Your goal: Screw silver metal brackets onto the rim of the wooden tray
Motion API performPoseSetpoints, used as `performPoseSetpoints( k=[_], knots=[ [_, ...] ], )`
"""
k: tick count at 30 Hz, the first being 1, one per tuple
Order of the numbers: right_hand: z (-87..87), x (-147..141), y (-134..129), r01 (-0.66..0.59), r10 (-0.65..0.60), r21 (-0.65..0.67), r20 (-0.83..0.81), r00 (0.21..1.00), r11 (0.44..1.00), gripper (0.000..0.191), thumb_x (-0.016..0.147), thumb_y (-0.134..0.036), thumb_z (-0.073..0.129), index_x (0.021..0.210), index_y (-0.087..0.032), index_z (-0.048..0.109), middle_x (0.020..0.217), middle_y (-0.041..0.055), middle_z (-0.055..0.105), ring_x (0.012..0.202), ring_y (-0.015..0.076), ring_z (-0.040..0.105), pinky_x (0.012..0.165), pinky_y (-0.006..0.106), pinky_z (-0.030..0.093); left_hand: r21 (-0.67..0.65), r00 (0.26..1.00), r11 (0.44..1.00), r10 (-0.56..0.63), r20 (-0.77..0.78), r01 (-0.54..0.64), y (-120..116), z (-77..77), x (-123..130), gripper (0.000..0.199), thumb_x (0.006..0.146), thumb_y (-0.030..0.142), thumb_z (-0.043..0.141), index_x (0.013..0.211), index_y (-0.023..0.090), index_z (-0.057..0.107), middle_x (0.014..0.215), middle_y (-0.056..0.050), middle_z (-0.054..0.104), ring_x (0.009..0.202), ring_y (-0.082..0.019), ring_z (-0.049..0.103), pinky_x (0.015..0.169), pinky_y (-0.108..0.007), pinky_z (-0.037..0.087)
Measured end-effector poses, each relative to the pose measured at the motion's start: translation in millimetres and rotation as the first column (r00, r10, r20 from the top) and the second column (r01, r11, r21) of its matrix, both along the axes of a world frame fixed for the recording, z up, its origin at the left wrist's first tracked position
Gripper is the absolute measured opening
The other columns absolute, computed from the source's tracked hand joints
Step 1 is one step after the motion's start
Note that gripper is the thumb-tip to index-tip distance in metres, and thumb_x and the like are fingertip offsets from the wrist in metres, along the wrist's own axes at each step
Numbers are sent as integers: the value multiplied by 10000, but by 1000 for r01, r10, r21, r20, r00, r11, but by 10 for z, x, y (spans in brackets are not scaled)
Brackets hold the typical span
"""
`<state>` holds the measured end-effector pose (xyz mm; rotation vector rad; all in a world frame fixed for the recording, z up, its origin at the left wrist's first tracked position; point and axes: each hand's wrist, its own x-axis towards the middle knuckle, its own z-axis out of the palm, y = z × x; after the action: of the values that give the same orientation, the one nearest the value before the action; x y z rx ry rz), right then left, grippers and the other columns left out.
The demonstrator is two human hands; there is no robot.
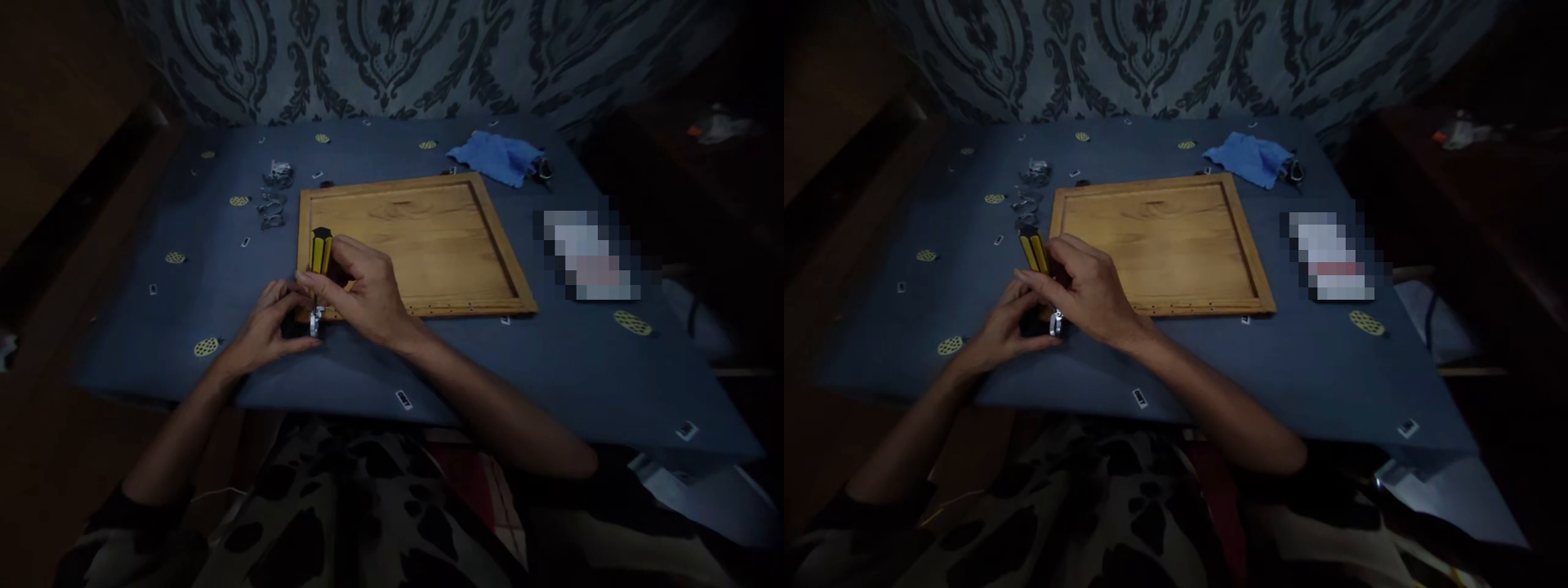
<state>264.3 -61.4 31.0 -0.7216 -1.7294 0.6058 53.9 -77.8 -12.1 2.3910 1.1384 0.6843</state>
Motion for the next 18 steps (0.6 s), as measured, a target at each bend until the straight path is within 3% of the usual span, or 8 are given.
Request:
performPoseSetpoints(
  k=[18],
  knots=[
    [-55,-3,5,-45,44,87,15,999,995,395,1005,-431,611,728,-231,413,693,-48,415,661,125,471,637,276,416,14,1000,1000,-9,23,9,-3,13,14,554,832,676,701,1131,211,667,1169,-88,625,1102,-292,568,994,-461,492]
  ],
)
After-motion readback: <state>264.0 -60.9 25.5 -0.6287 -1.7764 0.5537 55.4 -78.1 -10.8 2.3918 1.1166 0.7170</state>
